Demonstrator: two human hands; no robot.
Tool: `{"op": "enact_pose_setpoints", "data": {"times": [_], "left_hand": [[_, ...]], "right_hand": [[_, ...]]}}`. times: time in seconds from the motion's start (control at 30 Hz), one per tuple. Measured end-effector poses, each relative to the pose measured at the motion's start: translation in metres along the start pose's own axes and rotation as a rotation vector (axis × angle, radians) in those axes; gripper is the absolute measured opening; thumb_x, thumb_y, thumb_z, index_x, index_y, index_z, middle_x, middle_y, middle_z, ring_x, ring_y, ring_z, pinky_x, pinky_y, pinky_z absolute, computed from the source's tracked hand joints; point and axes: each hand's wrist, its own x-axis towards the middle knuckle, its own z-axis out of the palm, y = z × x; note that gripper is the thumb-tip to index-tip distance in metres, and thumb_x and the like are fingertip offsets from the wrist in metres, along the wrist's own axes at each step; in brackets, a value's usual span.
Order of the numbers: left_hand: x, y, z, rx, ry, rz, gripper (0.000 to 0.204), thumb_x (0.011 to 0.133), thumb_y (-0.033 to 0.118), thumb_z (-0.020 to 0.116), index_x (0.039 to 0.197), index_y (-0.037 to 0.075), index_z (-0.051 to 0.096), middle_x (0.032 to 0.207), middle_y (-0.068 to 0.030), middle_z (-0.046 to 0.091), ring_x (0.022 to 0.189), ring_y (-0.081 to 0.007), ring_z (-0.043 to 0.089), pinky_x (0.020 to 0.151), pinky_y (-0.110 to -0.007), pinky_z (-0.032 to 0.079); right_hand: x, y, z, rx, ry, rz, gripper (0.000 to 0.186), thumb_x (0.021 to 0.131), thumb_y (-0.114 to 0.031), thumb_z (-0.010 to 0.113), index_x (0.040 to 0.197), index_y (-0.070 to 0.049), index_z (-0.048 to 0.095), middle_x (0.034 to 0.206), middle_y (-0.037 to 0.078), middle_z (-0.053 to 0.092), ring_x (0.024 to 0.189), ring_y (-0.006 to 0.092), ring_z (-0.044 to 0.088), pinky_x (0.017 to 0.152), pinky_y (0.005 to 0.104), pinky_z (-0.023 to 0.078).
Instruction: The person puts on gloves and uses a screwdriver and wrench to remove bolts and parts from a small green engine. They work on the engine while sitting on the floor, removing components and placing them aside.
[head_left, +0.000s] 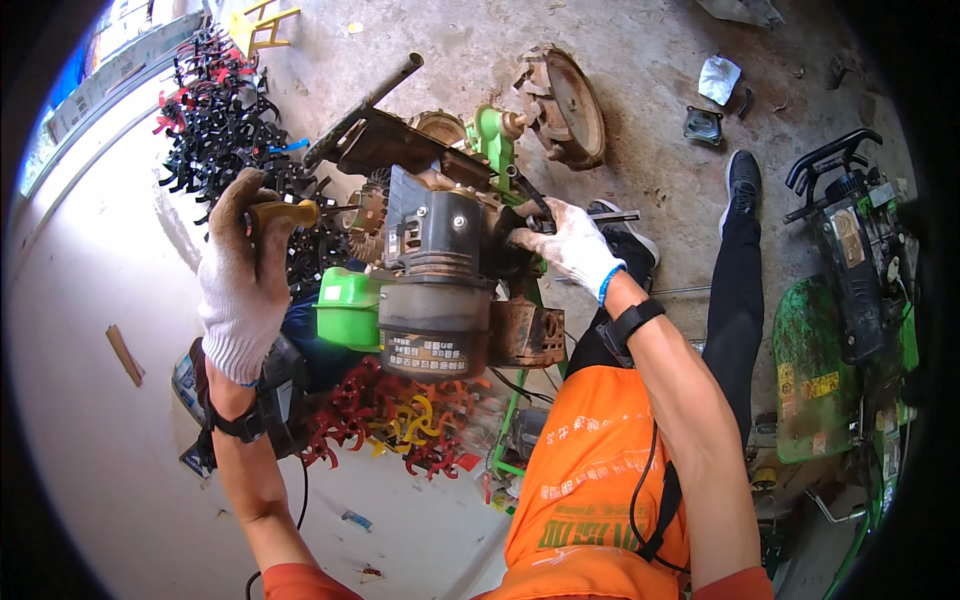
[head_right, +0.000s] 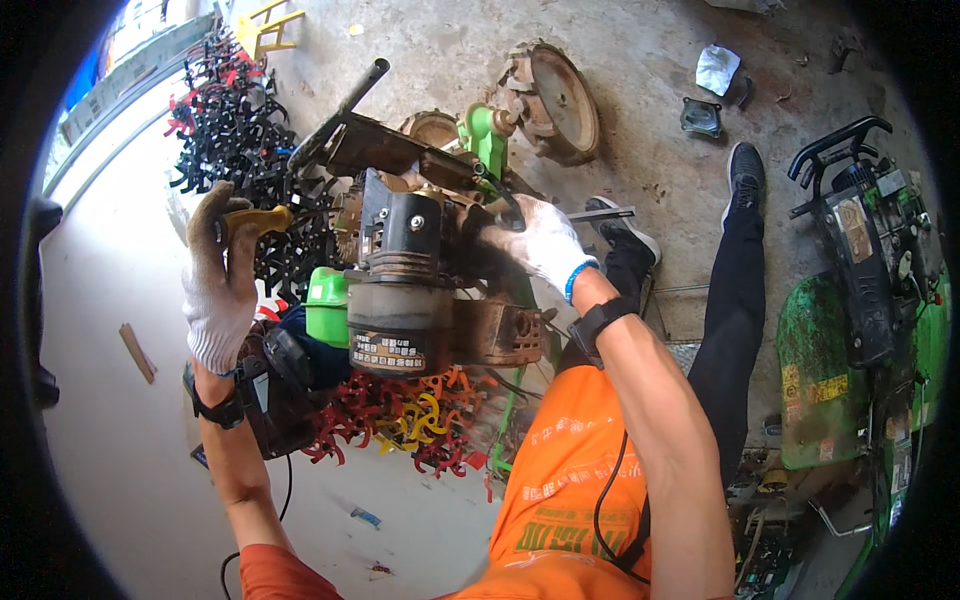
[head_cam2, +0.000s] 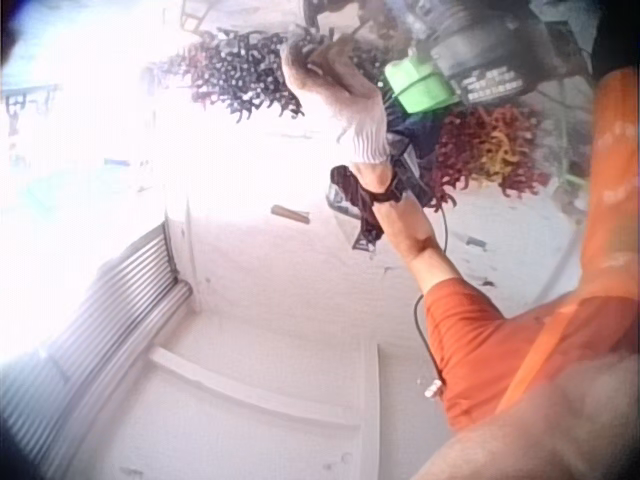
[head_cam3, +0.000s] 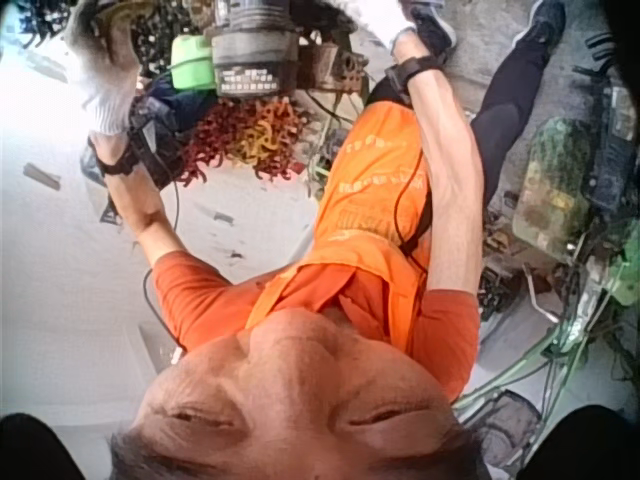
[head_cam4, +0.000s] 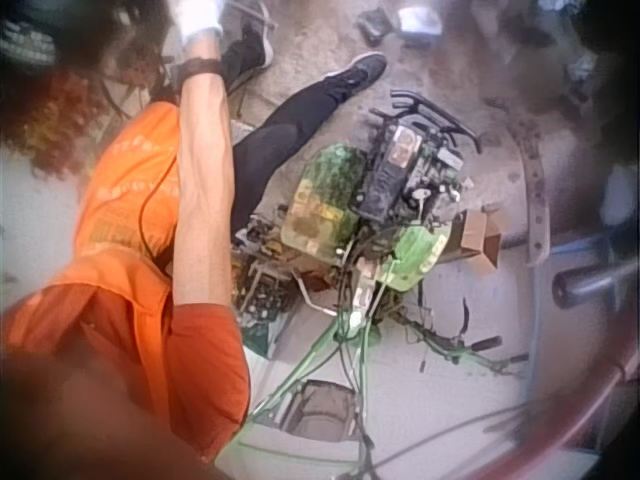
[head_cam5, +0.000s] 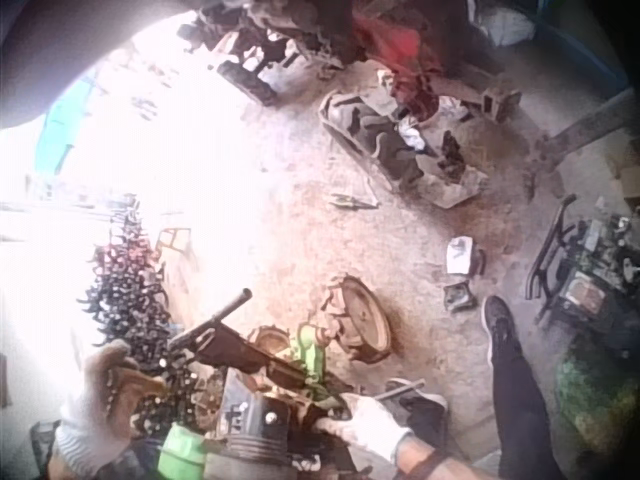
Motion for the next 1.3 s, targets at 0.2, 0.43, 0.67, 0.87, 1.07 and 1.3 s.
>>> {"op": "enact_pose_setpoints", "data": {"times": [0.2,0.43,0.67,0.87,1.07,1.3], "left_hand": [[0.003,-0.008,0.001,-0.008,0.027,0.092,0.052,0.111,0.001,0.065,0.160,0.003,0.047,0.139,-0.0197,0.070,0.126,-0.0281,0.072,0.111,-0.041,0.057],[0.011,0.004,0.005,-0.021,-0.027,0.111,0.052,0.110,0.000,0.066,0.159,0.001,0.050,0.137,-0.0187,0.071,0.123,-0.0265,0.073,0.108,-0.038,0.058],[0.039,0.020,0.021,0.119,-0.082,0.094,0.049,0.110,0.001,0.065,0.157,-0.001,0.051,0.125,-0.0181,0.075,0.115,-0.0264,0.076,0.104,-0.038,0.060],[0.039,0.037,0.012,0.171,-0.118,0.215,0.049,0.107,-0.002,0.065,0.154,0.001,0.052,0.107,-0.0142,0.077,0.100,-0.0259,0.080,0.088,-0.038,0.062],[0.051,0.037,0.020,0.082,-0.146,0.146,0.048,0.103,0.006,0.073,0.148,0.001,0.057,0.114,-0.0227,0.074,0.101,-0.0398,0.077,0.087,-0.045,0.062],[0.082,0.039,0.040,0.171,-0.209,0.174,0.042,0.104,0.012,0.073,0.142,0.002,0.059,0.116,-0.0277,0.073,0.103,-0.0469,0.075,0.086,-0.051,0.061]], "right_hand": [[0.001,-0.002,0.005,-0.027,0.056,-0.029,0.045,0.089,-0.041,0.086,0.122,-0.011,0.081,0.113,0.014,0.082,0.108,0.0331,0.076,0.098,0.0427,0.058],[0.002,-0.002,-0.005,0.043,-0.025,0.000,0.047,0.089,-0.039,0.088,0.127,-0.013,0.080,0.121,0.018,0.081,0.115,0.0348,0.075,0.103,0.0429,0.056],[0.000,0.010,-0.013,-0.067,-0.091,0.051,0.056,0.091,-0.037,0.086,0.138,-0.009,0.075,0.136,0.023,0.075,0.131,0.0398,0.069,0.112,0.0433,0.053],[0.003,0.011,-0.009,-0.126,-0.052,0.024,0.048,0.091,-0.037,0.085,0.134,-0.016,0.078,0.128,0.018,0.079,0.121,0.0387,0.073,0.106,0.0454,0.057],[0.006,0.018,-0.004,-0.084,-0.016,0.017,0.057,0.090,-0.033,0.087,0.138,-0.004,0.074,0.133,0.020,0.077,0.126,0.0346,0.071,0.110,0.0402,0.053],[0.008,0.019,-0.003,-0.119,-0.045,0.053,0.062,0.090,-0.027,0.090,0.143,-0.001,0.070,0.138,0.018,0.076,0.129,0.0274,0.070,0.114,0.0361,0.051]]}}
